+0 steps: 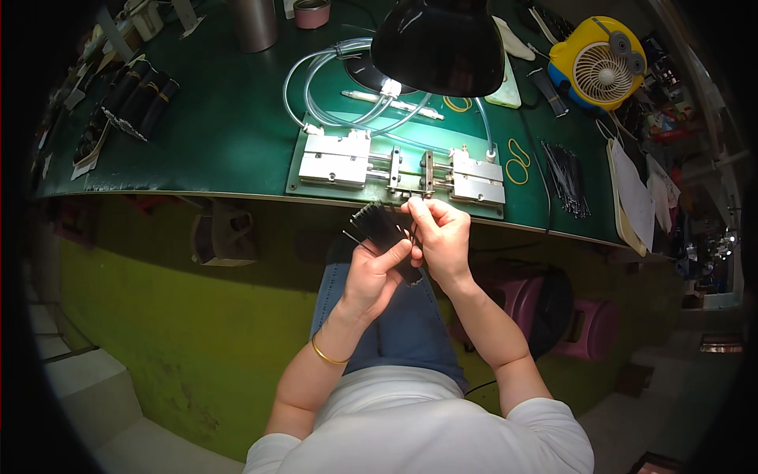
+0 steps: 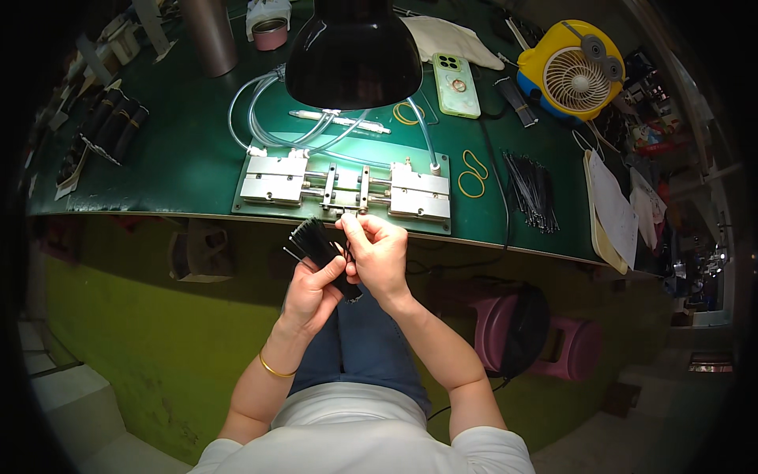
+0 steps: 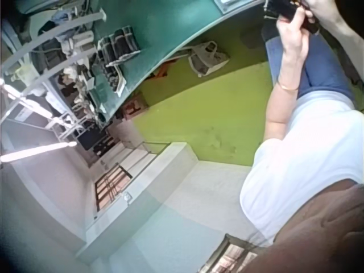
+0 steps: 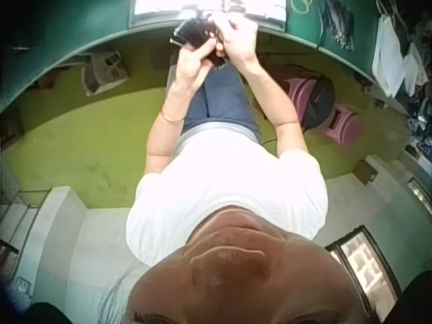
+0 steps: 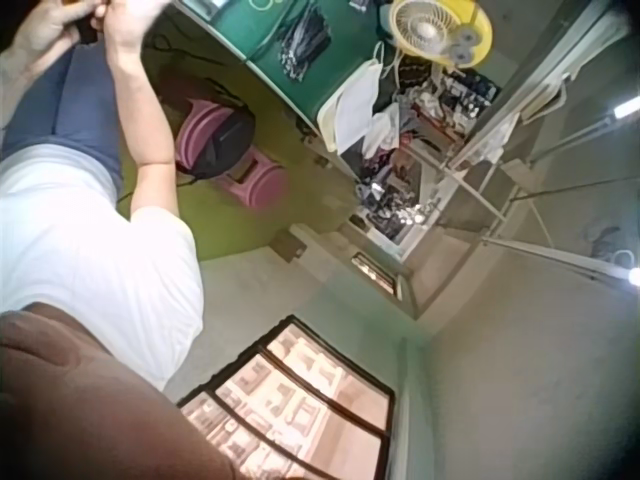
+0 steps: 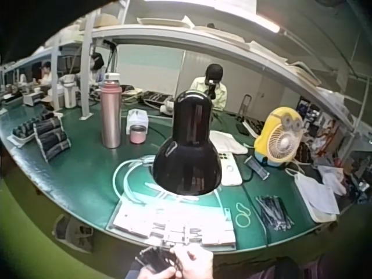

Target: Assemble electronic components at a production floor.

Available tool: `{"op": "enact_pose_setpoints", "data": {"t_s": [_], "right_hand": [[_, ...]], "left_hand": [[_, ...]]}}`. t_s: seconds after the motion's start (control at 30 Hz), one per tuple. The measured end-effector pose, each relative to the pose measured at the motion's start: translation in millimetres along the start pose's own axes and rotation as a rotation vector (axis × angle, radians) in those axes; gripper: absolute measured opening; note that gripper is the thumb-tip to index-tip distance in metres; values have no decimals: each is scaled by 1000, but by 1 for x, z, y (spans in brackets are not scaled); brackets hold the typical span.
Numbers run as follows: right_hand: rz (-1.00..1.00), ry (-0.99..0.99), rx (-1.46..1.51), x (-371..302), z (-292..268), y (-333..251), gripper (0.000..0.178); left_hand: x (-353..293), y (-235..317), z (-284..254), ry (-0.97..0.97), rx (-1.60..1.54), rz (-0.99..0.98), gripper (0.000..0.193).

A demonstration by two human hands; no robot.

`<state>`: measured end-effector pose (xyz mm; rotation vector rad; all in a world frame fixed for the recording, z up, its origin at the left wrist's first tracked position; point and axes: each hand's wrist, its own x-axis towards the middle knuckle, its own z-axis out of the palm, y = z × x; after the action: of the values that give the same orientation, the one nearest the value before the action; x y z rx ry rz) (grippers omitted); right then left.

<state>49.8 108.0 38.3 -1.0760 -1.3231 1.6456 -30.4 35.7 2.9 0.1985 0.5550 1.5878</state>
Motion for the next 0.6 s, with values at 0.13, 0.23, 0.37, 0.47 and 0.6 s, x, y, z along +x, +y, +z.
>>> {"op": "enact_pose_setpoints", "data": {"t_s": [0.13,0.23,0.37,0.47,0.6], "right_hand": [[36,-7,14,1,-1,-4,25],[65,-7,20,0,0,-7,27],[65,-39,-34,-8,-1,-8,31],[36,-65,-52,-13,-3,-10,29],[8,-86,-37,-14,-2,-13,24]], "left_hand": [[0,1,5,-11,3,-11,12],[0,2,7,7,-12,-22,14],[-9,2,11,49,11,-30,13],[-14,4,15,50,39,7,11],[-16,3,13,47,51,-13,10]]}}
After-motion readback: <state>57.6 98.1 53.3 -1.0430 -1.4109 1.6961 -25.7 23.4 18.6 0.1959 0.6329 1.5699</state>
